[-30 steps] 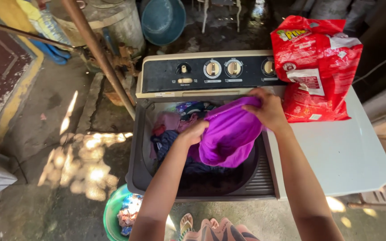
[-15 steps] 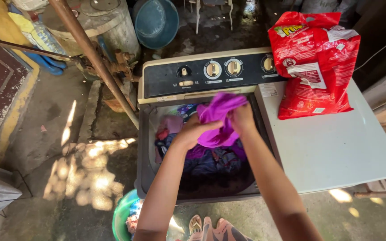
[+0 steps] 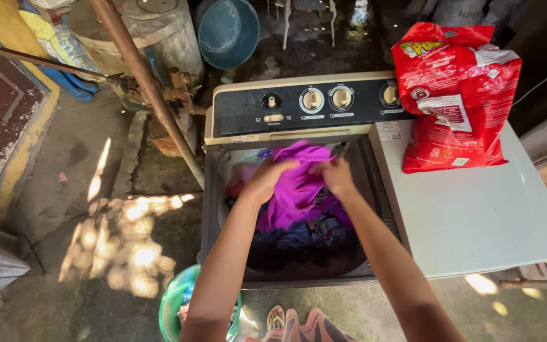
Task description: Transfer clothes from a bucket into a top-loading washing machine and arrange them.
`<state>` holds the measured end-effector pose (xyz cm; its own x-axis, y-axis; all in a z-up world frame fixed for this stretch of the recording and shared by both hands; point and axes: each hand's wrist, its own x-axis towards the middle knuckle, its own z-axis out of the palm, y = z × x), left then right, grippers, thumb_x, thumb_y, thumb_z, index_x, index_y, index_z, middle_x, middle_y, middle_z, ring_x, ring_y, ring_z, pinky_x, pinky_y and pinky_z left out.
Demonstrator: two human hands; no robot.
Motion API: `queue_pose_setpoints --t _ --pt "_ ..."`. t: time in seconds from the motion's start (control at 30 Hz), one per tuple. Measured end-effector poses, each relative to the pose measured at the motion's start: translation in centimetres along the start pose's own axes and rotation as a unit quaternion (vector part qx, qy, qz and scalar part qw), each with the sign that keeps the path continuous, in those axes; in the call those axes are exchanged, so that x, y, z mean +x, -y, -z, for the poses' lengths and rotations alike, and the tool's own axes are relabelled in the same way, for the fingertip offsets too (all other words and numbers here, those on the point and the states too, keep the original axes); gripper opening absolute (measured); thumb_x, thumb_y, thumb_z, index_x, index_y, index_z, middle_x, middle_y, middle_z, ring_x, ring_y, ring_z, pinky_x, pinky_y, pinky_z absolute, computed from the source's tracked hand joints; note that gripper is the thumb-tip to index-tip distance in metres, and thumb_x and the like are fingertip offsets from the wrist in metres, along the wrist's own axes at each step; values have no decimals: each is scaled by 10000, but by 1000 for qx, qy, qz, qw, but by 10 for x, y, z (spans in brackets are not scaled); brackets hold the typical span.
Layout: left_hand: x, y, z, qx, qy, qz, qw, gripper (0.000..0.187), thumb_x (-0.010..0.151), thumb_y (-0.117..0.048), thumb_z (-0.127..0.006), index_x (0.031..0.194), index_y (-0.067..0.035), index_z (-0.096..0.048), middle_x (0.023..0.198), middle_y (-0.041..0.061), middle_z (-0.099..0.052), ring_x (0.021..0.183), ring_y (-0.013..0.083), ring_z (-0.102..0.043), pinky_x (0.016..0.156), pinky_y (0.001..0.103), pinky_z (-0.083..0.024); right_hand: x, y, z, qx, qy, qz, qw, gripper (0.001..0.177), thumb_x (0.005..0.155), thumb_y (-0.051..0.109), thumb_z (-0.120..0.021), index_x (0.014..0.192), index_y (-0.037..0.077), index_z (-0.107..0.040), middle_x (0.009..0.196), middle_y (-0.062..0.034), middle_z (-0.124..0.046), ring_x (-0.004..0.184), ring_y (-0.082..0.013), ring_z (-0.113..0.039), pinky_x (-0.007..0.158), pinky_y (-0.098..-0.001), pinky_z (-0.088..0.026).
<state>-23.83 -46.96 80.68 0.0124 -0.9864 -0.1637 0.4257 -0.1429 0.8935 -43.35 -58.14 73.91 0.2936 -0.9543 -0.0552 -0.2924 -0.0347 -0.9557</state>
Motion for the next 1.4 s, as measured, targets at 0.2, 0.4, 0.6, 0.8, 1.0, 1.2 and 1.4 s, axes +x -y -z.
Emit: queue_pose_setpoints --t 0.2,0.4,0.6,0.8,1.0,1.2,1.4 --pt "20 54 46 133 -83 107 982 509 879 -284 -775 1284 15 -697 1255 112 -732 1130 184 -678 981 311 -477 8 -17 26 287 101 -119 945 111 1035 84 -626 1002 0 -691 874 -164 -663 759 -291 -625 637 -371 -479" --pt "-2 17 -12 380 -97 -109 913 252 868 -253 -721 1048 -104 -817 902 55 -795 838 149 -747 774 308 -560 -55 10 -33 546 260 -145 783 164 929 73 -521 915 -59 -617 1171 -253 -677 1169 -337 -667 1000 -484 -576" --pt "-5 41 -8 235 -78 -142 958 234 823 -171 -712 990 -42 -811 769 104 -719 685 232 -611 618 392 -464 17 -80 -96 264 -29 -42 963 172 1026 63 -525 1116 67 -671 1122 -126 -695 973 -237 -675 847 -480 -548" --pt "20 86 53 565 -93 -154 805 227 889 -281 -802 1014 -93 -829 914 110 -762 822 233 -746 775 404 -536 -4 20 -39 501 78 -178 843 241 1030 205 -470 1036 64 -665 1015 -137 -738 958 -294 -718 842 -461 -611" --pt "35 57 38 -107 -96 -106 984 380 848 -103 -731 1212 5 -702 1123 101 -756 1010 228 -710 914 376 -554 57 -159 -88 -79 62 54 993 330 1154 211 -369 1346 73 -599 1229 -153 -651 1116 -293 -625 989 -487 -513" --pt "-40 15 -6 123 13 -57 991 442 775 -77 -793 1202 -57 -679 1096 52 -741 990 172 -705 880 308 -555 1 -18 -22 374 152 -228 886 388 1080 257 -302 1242 33 -574 1189 -171 -696 1094 -314 -681 970 -472 -548" --pt "-4 88 36 71 -167 -22 983 248 848 -160 -762 1070 -51 -778 958 28 -776 853 137 -694 766 307 -540 -16 17 -12 497 122 -206 834 320 1026 134 -334 1075 -16 -613 1072 -178 -691 1046 -302 -658 958 -457 -594"
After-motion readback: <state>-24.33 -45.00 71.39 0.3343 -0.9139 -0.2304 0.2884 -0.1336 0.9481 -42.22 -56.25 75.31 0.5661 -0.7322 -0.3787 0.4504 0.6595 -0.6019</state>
